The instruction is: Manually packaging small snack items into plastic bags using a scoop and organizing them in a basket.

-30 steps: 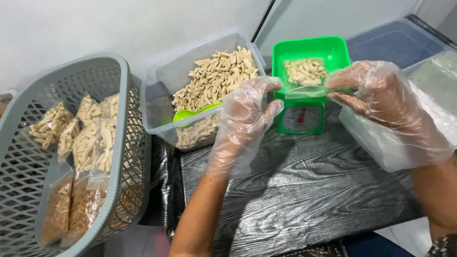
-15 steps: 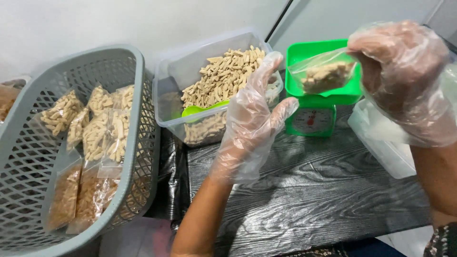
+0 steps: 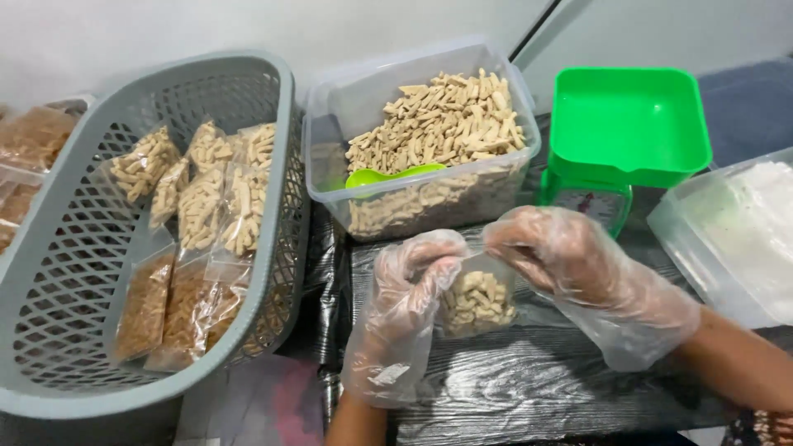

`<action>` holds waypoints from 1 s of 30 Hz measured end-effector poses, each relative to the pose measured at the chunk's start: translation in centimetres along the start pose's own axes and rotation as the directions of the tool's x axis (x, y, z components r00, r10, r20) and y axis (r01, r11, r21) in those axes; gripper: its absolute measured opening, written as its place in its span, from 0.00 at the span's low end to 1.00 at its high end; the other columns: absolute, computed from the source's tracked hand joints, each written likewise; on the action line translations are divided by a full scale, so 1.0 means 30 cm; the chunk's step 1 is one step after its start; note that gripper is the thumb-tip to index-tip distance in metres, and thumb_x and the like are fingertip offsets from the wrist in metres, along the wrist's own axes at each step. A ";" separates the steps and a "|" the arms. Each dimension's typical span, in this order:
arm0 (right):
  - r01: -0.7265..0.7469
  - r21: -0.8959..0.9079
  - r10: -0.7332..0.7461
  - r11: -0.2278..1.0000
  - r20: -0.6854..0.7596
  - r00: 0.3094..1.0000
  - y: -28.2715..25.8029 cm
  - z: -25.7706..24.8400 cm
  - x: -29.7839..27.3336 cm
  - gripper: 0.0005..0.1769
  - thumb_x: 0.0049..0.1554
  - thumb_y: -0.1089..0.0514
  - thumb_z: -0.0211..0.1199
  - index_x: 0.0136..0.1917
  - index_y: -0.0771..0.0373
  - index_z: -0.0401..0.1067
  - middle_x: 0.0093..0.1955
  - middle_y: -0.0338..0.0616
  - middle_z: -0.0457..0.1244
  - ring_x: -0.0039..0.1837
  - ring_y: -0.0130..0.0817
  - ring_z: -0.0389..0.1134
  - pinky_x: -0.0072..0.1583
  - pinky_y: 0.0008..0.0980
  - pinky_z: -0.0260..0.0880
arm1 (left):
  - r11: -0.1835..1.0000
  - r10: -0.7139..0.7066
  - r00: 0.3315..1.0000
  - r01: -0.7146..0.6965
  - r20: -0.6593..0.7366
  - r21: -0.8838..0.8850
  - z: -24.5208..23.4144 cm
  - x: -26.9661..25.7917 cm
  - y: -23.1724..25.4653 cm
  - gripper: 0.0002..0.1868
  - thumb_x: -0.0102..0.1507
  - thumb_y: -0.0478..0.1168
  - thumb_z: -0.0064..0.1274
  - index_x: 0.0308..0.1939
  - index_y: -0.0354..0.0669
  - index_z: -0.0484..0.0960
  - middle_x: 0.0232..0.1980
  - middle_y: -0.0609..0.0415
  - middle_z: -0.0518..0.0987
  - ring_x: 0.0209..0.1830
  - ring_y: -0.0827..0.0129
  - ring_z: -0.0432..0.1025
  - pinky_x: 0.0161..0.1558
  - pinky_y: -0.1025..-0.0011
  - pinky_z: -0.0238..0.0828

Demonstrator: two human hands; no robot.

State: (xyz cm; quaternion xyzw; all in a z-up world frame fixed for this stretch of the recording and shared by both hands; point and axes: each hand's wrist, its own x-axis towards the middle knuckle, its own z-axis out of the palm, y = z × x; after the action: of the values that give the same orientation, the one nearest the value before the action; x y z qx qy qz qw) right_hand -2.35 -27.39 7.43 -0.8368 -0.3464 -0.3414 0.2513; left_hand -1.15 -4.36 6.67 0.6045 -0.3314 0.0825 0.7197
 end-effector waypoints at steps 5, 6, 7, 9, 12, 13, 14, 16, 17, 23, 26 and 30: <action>-0.571 0.438 0.503 0.694 0.272 0.820 0.113 0.334 -0.130 0.07 0.56 0.57 0.68 0.49 0.58 0.81 0.32 0.48 0.66 0.35 0.36 0.64 0.38 0.38 0.65 | 0.880 -0.457 0.888 0.459 -0.039 0.121 -0.102 -0.110 -0.146 0.09 0.63 0.40 0.61 0.42 0.37 0.87 0.38 0.46 0.85 0.41 0.71 0.74 0.46 0.65 0.76; -0.567 0.443 0.496 0.695 0.277 0.823 0.140 0.383 -0.166 0.07 0.56 0.57 0.68 0.49 0.58 0.81 0.32 0.48 0.66 0.35 0.36 0.64 0.38 0.38 0.65 | 0.880 -0.457 0.888 0.459 -0.048 0.123 -0.120 -0.134 -0.202 0.09 0.63 0.40 0.61 0.42 0.37 0.87 0.38 0.46 0.85 0.41 0.71 0.74 0.46 0.65 0.76; -0.615 0.504 0.533 0.606 0.317 0.785 0.168 0.428 -0.202 0.08 0.55 0.58 0.69 0.49 0.61 0.80 0.31 0.44 0.65 0.35 0.31 0.62 0.38 0.34 0.63 | 0.870 -0.476 0.876 0.482 -0.074 0.107 -0.134 -0.155 -0.261 0.08 0.65 0.40 0.60 0.40 0.38 0.86 0.35 0.46 0.84 0.39 0.72 0.73 0.44 0.67 0.75; -0.657 0.556 0.564 0.509 0.361 0.742 0.178 0.466 -0.226 0.09 0.55 0.59 0.70 0.49 0.63 0.80 0.31 0.40 0.64 0.36 0.27 0.60 0.37 0.31 0.61 | 0.860 -0.496 0.863 0.504 -0.098 0.088 -0.144 -0.173 -0.310 0.08 0.66 0.40 0.59 0.38 0.38 0.86 0.33 0.47 0.83 0.38 0.73 0.71 0.41 0.69 0.74; -0.661 0.739 0.581 0.134 0.482 0.656 0.137 0.453 -0.219 0.11 0.56 0.64 0.67 0.53 0.67 0.77 0.34 0.35 0.64 0.38 0.22 0.63 0.40 0.23 0.63 | 0.773 -0.631 0.758 0.631 -0.163 -0.059 -0.140 -0.192 -0.344 0.10 0.67 0.43 0.54 0.38 0.40 0.84 0.34 0.50 0.81 0.36 0.73 0.70 0.39 0.76 0.68; -0.736 0.675 0.624 0.044 0.557 0.548 0.136 0.457 -0.226 0.10 0.55 0.64 0.67 0.51 0.67 0.76 0.34 0.39 0.64 0.36 0.26 0.65 0.39 0.26 0.68 | 0.792 -0.608 0.776 0.609 -0.168 -0.053 -0.153 -0.212 -0.393 0.10 0.68 0.42 0.53 0.37 0.41 0.83 0.33 0.52 0.79 0.34 0.74 0.69 0.38 0.77 0.69; -0.797 0.602 0.654 -0.051 0.623 0.429 0.136 0.461 -0.234 0.09 0.55 0.63 0.66 0.49 0.67 0.74 0.34 0.43 0.64 0.34 0.29 0.66 0.39 0.29 0.73 | 0.809 -0.584 0.793 0.586 -0.172 -0.046 -0.166 -0.231 -0.443 0.10 0.69 0.41 0.52 0.36 0.42 0.83 0.32 0.55 0.78 0.33 0.76 0.69 0.38 0.77 0.71; -0.793 0.605 0.640 -0.070 0.637 0.430 0.158 0.500 -0.269 0.06 0.55 0.63 0.66 0.45 0.67 0.75 0.33 0.44 0.63 0.33 0.30 0.67 0.37 0.30 0.73 | 0.797 -0.604 0.770 0.591 -0.206 -0.124 -0.136 -0.209 -0.369 0.11 0.69 0.41 0.52 0.34 0.41 0.82 0.29 0.55 0.76 0.30 0.77 0.69 0.35 0.79 0.69; -0.788 0.609 0.630 -0.088 0.647 0.429 0.166 0.518 -0.292 0.05 0.56 0.62 0.65 0.42 0.67 0.76 0.32 0.45 0.63 0.32 0.30 0.67 0.36 0.31 0.73 | 0.782 -0.623 0.747 0.590 -0.233 -0.201 -0.119 -0.199 -0.333 0.12 0.68 0.40 0.52 0.32 0.39 0.81 0.26 0.55 0.73 0.27 0.78 0.68 0.32 0.80 0.68; -0.747 0.660 0.620 -0.077 0.619 0.482 0.184 0.571 -0.317 0.07 0.57 0.63 0.62 0.40 0.70 0.76 0.31 0.52 0.65 0.28 0.34 0.69 0.33 0.31 0.71 | 0.541 -0.577 0.817 0.403 0.023 -0.738 -0.177 -0.328 -0.448 0.06 0.75 0.30 0.40 0.55 0.38 0.62 0.52 0.49 0.57 0.53 0.69 0.54 0.54 0.74 0.50; -0.649 0.758 0.622 -0.069 0.541 0.567 0.190 0.586 -0.343 0.07 0.54 0.63 0.64 0.36 0.71 0.75 0.29 0.49 0.61 0.29 0.29 0.62 0.32 0.28 0.68 | 0.245 -0.470 0.874 0.266 0.126 -0.932 -0.199 -0.402 -0.503 0.16 0.79 0.24 0.34 0.69 0.37 0.50 0.68 0.45 0.48 0.69 0.63 0.46 0.68 0.70 0.38; -0.701 0.713 0.467 0.036 0.608 0.642 0.255 0.603 -0.397 0.15 0.60 0.52 0.65 0.39 0.66 0.77 0.32 0.44 0.66 0.33 0.31 0.68 0.37 0.28 0.71 | -0.113 -0.337 0.927 0.134 0.165 -0.985 -0.172 -0.367 -0.445 0.27 0.84 0.19 0.27 0.83 0.35 0.38 0.84 0.40 0.38 0.85 0.57 0.37 0.81 0.66 0.27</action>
State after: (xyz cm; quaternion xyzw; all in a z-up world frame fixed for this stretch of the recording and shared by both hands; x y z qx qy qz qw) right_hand 4.30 -25.22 -14.45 -0.6327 -0.1211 0.1412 0.7517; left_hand -0.70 0.09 -10.82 -0.0682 -0.1215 -0.2709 0.9525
